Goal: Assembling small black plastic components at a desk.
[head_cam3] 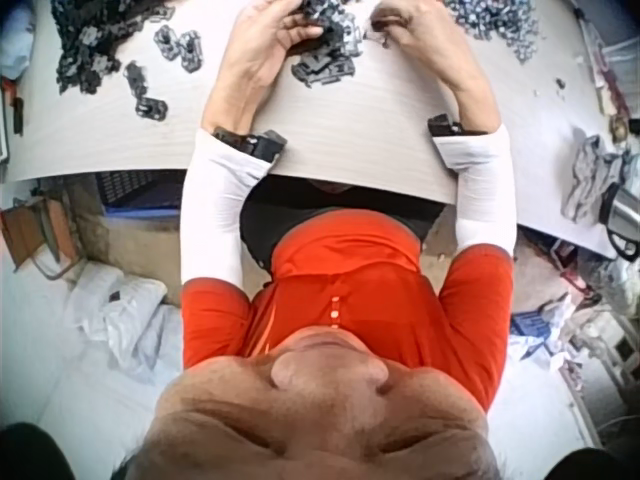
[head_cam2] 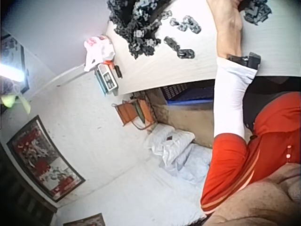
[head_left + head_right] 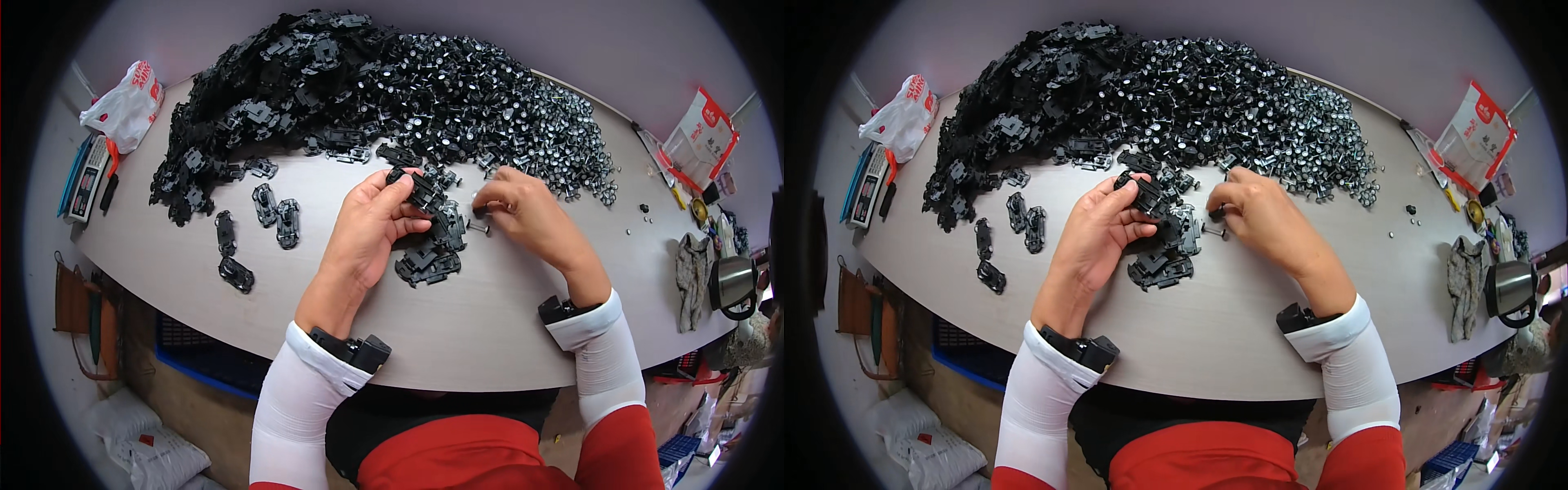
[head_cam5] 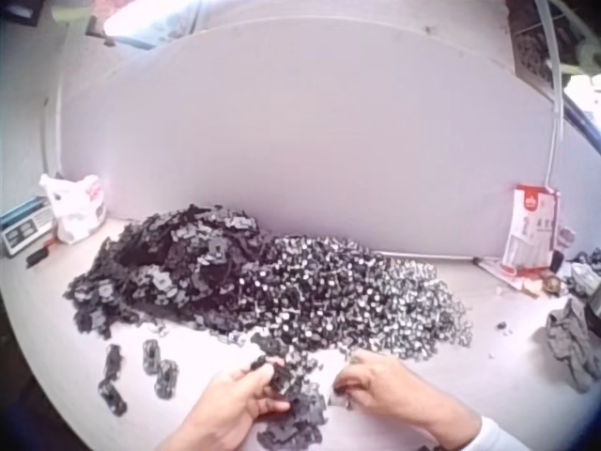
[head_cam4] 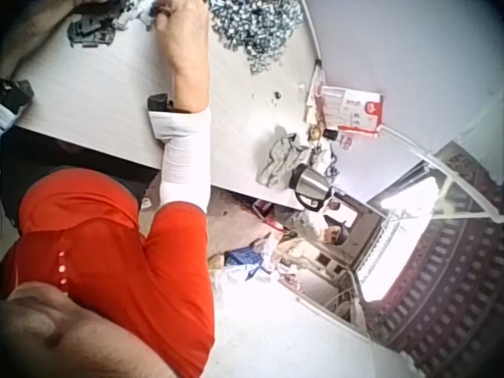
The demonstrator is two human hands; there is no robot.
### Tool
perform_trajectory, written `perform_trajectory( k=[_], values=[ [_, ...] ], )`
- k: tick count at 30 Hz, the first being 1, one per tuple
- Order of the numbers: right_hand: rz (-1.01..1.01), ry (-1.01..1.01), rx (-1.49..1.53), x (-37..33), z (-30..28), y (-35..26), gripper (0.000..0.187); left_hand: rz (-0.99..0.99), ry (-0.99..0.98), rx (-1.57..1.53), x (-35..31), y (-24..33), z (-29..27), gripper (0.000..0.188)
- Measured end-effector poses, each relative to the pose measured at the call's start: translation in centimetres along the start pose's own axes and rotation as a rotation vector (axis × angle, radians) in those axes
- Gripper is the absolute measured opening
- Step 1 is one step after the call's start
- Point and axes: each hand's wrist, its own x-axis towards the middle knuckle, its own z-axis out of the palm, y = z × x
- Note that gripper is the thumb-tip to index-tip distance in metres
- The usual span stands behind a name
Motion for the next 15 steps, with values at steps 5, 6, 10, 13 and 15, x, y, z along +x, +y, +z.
perform_trajectory(
  k=[5, 6, 10, 13, 15],
  values=[
    [-0.018, 0.056, 0.085, -1.2, 0.3, 0.1, 0.013, 0.019, -0.038, -0.028, -0.1, 0.2, 0.2, 0.026],
    [0.032, 0.081, 0.092, -1.3, 0.2, -0.2, 0.01, 0.016, -0.034, -0.019, -0.1, 0.2, 0.2, 0.027],
    [0.149, 0.127, 0.054, -1.5, -0.4, -1.5, 0.007, 0.017, -0.02, 0.048, -0.2, 0.2, 0.4, 0.029],
    [0.233, 0.093, 0.015, -1.5, -0.1, -1.7, 0.016, 0.022, -0.017, 0.112, -0.2, -0.1, 0.5, 0.028],
    [0.281, 0.072, -0.019, -1.4, 0.1, -1.7, 0.019, 0.037, -0.028, 0.158, -0.1, -0.4, 0.7, 0.028]
  ],
)
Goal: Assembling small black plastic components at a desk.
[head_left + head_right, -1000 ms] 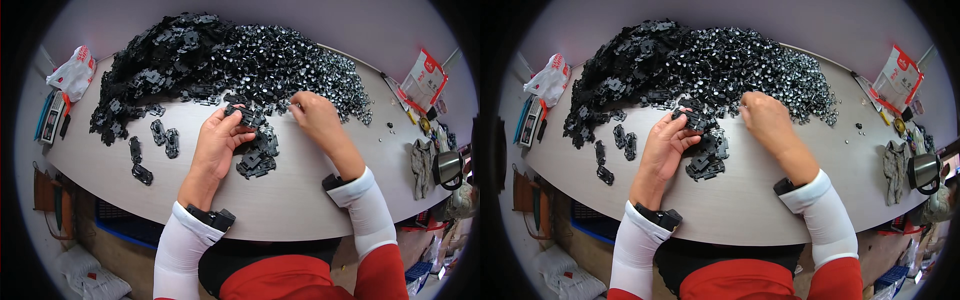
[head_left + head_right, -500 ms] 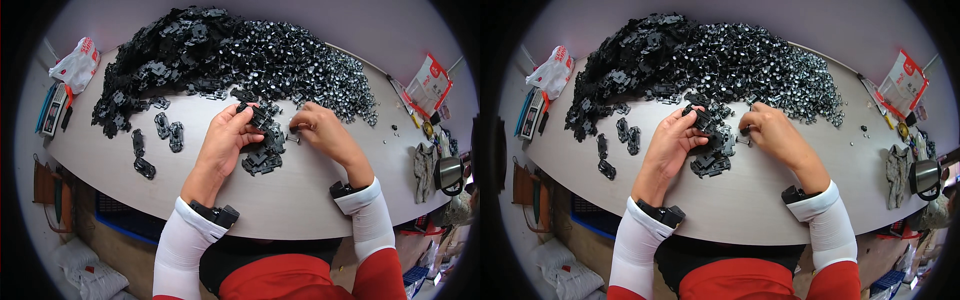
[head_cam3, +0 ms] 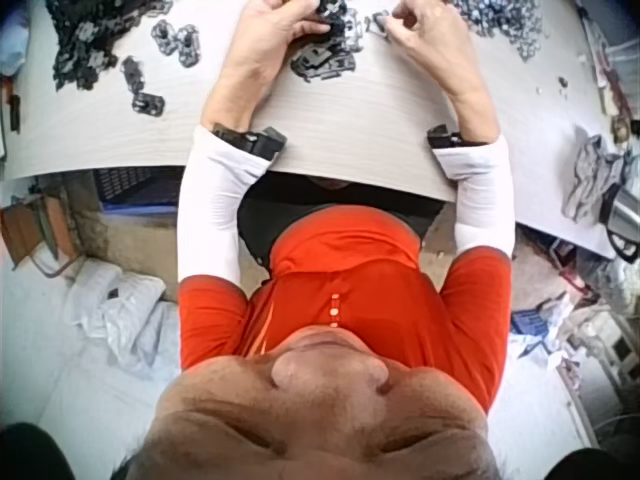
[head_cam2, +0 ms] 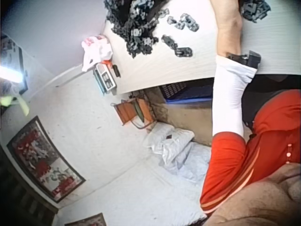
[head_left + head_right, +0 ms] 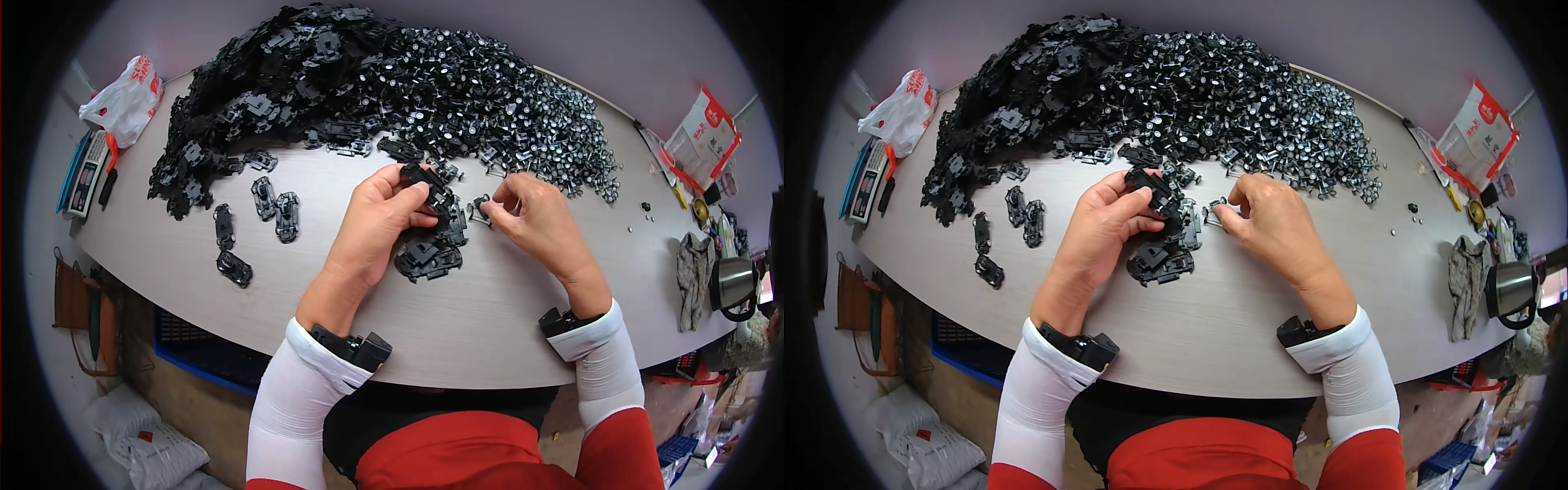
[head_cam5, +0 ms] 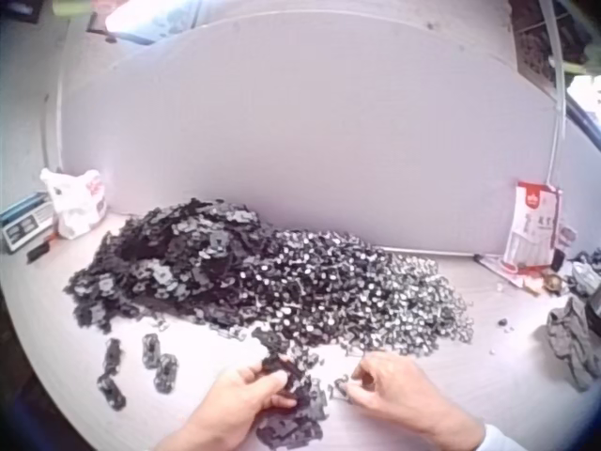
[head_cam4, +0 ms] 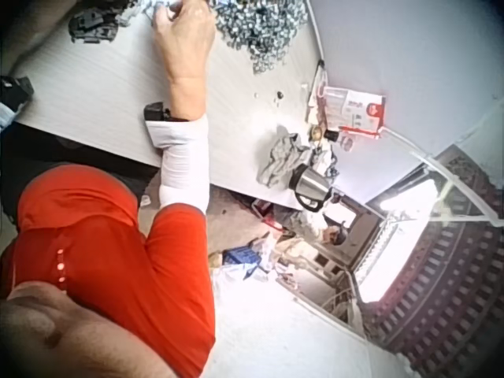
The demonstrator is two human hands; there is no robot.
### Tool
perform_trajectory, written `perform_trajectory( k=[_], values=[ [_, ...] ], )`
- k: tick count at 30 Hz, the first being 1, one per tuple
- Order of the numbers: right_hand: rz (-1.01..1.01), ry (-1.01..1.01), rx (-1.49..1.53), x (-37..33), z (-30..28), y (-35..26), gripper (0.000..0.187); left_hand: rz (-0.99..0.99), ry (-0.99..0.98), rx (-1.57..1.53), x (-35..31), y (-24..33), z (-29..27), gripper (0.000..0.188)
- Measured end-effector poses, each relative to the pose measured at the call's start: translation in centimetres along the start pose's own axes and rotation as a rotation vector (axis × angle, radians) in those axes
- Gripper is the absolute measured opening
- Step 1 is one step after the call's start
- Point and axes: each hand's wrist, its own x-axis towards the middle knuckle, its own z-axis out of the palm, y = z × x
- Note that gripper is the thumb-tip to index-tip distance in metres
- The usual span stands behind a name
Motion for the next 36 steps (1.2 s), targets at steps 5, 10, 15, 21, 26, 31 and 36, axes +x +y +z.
perform_trajectory(
  k=[5, 10, 15, 21, 26, 31, 36],
  values=[
    [-0.078, 0.044, -0.08, 0.2, 1.1, 1.0, 0.021, 0.032, -0.025, 0.092, -0.2, 0.0, 0.1, 0.028],
    [-0.049, 0.1, 0.033, 0.7, 1.5, 1.4, 0.018, 0.048, -0.032, 0.144, -0.3, -0.1, 0.7, 0.028],
    [-0.029, 0.171, 0.429, 0.1, 0.6, -2.7, 0.01, 0.114, -0.015, 0.246, -0.3, -0.6, 0.8, 0.024],
    [-0.154, 0.185, 0.295, -0.2, 2.0, -4.4, 0.013, 0.21, -0.082, 0.531, -0.7, -1.1, 0.9, 0.022],
    [-0.185, 0.248, 0.249, -0.3, 2.5, -4.3, 0.014, 0.228, -0.146, 0.436, -0.8, -1.1, 1.0, 0.021],
    [-0.252, 0.299, 0.323, -0.4, 2.6, -4.4, 0.01, 0.061, -0.157, 0.086, -1.3, 0.8, 1.6, 0.023],
    [-0.199, 0.094, 0.341, -0.2, -0.4, -3.5, 0.009, 0.06, -0.01, 0.031, -0.6, -0.3, 0.3, 0.024]
  ],
)
